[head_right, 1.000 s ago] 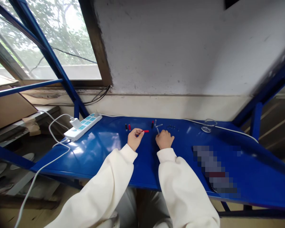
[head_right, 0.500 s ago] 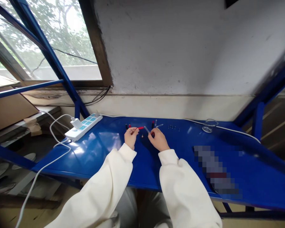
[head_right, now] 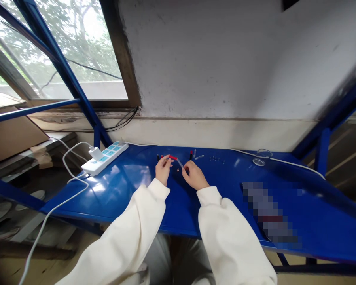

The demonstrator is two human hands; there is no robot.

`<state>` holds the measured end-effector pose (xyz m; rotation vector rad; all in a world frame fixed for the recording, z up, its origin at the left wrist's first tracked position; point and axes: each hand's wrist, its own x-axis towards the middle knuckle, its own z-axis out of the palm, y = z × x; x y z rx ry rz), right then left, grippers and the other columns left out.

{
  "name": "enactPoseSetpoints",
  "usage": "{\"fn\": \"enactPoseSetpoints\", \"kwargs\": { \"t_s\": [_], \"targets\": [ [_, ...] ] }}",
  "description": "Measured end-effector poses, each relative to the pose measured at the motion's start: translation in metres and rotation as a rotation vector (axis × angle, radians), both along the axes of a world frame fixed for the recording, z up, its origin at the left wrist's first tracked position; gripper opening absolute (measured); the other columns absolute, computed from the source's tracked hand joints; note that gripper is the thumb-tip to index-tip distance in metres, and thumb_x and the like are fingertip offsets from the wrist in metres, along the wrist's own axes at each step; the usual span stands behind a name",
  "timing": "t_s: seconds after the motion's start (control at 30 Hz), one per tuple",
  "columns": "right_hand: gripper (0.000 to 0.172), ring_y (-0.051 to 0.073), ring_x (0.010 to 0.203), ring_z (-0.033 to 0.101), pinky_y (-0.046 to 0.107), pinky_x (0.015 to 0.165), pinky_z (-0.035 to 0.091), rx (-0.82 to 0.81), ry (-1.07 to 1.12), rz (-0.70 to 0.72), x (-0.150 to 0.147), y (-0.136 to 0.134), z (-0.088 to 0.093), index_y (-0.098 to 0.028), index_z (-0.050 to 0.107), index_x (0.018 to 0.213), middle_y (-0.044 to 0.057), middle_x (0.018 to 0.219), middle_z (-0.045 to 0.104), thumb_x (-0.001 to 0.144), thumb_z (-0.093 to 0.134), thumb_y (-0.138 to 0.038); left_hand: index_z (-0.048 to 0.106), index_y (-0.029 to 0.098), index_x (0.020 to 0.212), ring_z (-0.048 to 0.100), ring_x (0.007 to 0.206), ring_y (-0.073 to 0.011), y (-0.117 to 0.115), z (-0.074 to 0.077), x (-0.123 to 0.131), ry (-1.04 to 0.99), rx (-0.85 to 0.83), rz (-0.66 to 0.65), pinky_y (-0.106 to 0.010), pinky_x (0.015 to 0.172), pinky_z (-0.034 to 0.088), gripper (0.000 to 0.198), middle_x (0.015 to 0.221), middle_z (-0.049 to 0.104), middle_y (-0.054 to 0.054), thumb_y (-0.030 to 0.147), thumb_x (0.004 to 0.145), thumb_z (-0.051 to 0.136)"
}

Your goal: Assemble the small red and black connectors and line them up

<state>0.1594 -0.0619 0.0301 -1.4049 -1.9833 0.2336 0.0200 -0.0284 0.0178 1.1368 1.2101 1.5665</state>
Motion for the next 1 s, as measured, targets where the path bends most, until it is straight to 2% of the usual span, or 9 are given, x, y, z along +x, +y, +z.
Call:
{"fn": "enactPoseSetpoints", "kwargs": {
  "t_s": [0.13,0.4,0.6,0.73,1.0],
  "targets": [
    [0.015,0.011,0.062,0.046,0.023,0.060,0.038,0.024,-0.005,-0.002,-0.0014,-0.0009,0.0006,-0.019,0.047,0.075,0.002,0.075,0.049,0.079,0.036,-0.027,0.051,0.016,0.112,0.057,0.066,-0.0097,0.0010,-0.0025,0.0004,0.041,-0.021,-0.079,-0.020,0.054,0.045,0.038,0.086,0.061,-0.006,0.028,0.077,0.051],
    [0.014,0.011,0.062,0.047,0.023,0.060,0.038,0.034,-0.050,-0.016,-0.0010,-0.0006,0.0001,-0.019,0.047,0.077,0.002,0.077,0.049,0.080,0.035,-0.026,0.045,0.021,0.120,0.054,0.061,-0.0072,-0.0004,-0.0003,0.0000,0.064,0.021,-0.167,-0.017,0.049,0.042,0.043,0.085,0.059,-0.004,0.030,0.078,0.049],
    [0.015,0.012,0.064,0.048,0.022,0.061,0.038,0.049,-0.075,-0.023,-0.0022,-0.0015,0.0005,-0.019,0.047,0.078,0.003,0.078,0.049,0.082,0.034,-0.027,0.055,0.020,0.109,0.053,0.062,-0.0073,-0.0048,0.0006,0.0026,0.148,0.148,-0.223,-0.019,0.055,0.046,0.032,0.083,0.056,-0.003,0.031,0.079,0.048],
    [0.018,0.012,0.066,0.050,0.022,0.061,0.038,0.054,-0.059,-0.056,-0.0029,-0.0017,0.0010,-0.019,0.048,0.083,0.004,0.083,0.051,0.084,0.033,-0.028,0.054,0.019,0.109,0.051,0.059,-0.0063,-0.0052,-0.0001,0.0035,0.163,0.177,-0.244,-0.019,0.057,0.047,0.033,0.081,0.056,-0.003,0.032,0.079,0.048],
    [0.024,0.015,0.078,0.053,0.024,0.069,0.040,0.062,0.074,-0.147,-0.0002,0.0051,-0.0072,-0.018,0.048,0.095,0.007,0.093,0.054,0.086,0.028,-0.029,0.057,0.016,0.087,0.055,0.059,-0.0081,-0.0068,0.0045,0.0028,0.135,0.219,-0.128,-0.021,0.056,0.048,0.020,0.073,0.058,-0.003,0.030,0.073,0.055]
  ]
}}
